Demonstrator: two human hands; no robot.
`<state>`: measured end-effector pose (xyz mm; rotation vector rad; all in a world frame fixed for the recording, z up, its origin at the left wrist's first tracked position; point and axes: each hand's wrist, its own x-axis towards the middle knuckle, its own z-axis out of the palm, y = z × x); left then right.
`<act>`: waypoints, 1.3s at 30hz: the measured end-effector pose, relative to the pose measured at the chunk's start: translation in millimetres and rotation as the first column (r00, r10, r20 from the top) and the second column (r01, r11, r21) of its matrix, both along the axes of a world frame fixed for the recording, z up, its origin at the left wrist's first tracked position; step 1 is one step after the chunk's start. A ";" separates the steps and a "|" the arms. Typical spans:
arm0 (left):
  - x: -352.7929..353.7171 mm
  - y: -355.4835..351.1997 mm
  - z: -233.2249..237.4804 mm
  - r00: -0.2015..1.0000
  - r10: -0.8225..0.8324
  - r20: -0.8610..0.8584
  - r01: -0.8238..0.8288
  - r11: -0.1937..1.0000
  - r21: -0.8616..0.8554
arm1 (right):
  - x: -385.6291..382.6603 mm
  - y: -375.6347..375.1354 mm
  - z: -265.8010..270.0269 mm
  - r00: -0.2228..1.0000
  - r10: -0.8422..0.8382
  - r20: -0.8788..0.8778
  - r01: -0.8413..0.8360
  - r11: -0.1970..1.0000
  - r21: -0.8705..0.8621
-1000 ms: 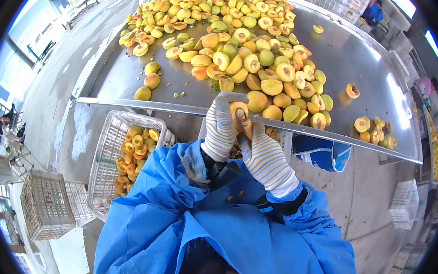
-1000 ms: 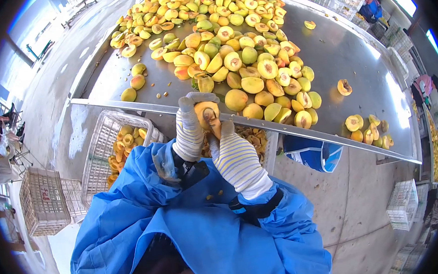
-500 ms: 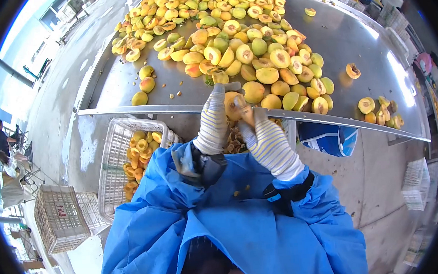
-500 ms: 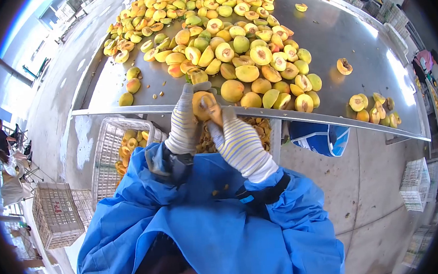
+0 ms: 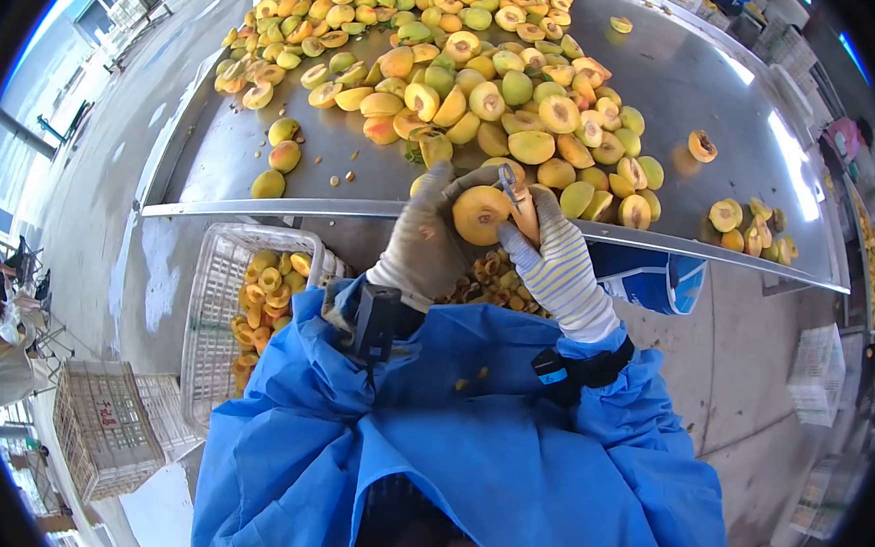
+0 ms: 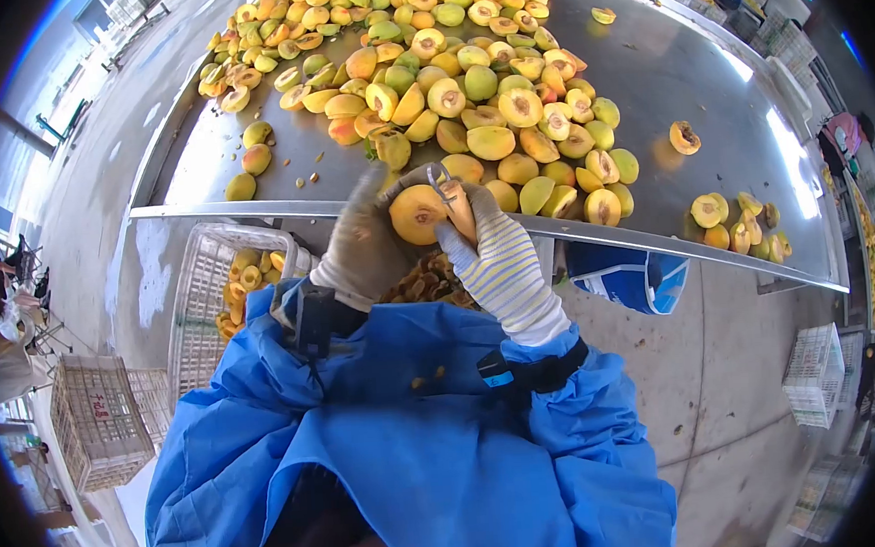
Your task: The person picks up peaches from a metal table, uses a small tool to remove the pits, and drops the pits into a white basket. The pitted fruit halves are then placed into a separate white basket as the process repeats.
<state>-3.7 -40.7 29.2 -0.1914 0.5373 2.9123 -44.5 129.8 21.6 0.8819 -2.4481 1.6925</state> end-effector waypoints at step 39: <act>5.1 17.1 -16.6 0.910 0.400 -0.108 -0.402 0.792 -0.459 | 22.8 -11.9 -17.9 0.972 0.228 0.052 -0.233 0.921 0.314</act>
